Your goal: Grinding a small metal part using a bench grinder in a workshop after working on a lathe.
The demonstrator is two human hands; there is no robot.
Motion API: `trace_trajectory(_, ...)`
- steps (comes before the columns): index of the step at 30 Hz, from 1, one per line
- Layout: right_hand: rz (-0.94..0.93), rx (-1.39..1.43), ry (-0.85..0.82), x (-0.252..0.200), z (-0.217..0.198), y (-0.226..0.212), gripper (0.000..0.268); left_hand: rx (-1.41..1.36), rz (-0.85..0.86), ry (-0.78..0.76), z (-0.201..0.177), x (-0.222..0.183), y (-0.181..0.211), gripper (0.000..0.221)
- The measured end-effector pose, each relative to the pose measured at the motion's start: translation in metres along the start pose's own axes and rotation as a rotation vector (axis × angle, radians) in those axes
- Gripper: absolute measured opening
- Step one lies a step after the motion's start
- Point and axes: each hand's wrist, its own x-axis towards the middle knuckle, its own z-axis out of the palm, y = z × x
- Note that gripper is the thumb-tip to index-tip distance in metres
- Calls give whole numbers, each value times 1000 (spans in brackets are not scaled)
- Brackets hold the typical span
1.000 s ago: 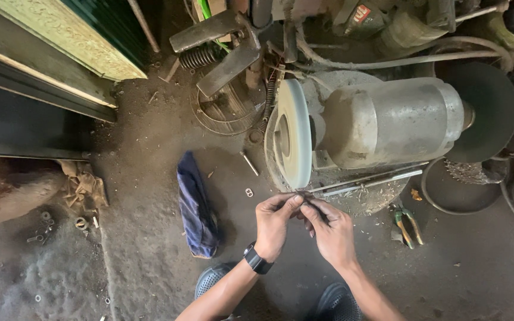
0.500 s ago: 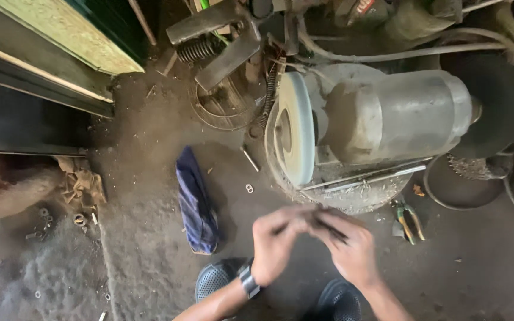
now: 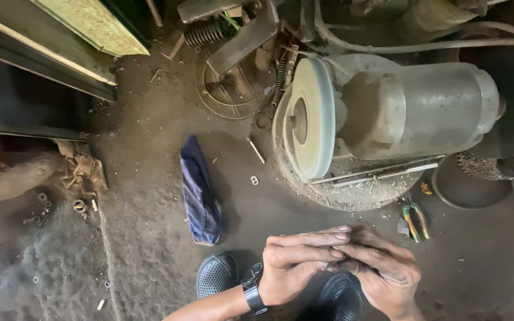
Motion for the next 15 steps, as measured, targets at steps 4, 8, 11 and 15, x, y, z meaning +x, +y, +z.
trace_trajectory(4,-23,1,10,-2,0,1,41,2,14,-2,0,0,2,17)
trace_trajectory(8,-22,20,6,-2,1,2,41,0,16,-1,-1,1,1,17)
trace_trajectory(11,6,-46,37,-4,2,14,39,65,-59,0,-3,1,-6,17)
trace_trajectory(15,155,-135,67,-21,-24,59,30,163,-331,-40,23,17,-32,26)
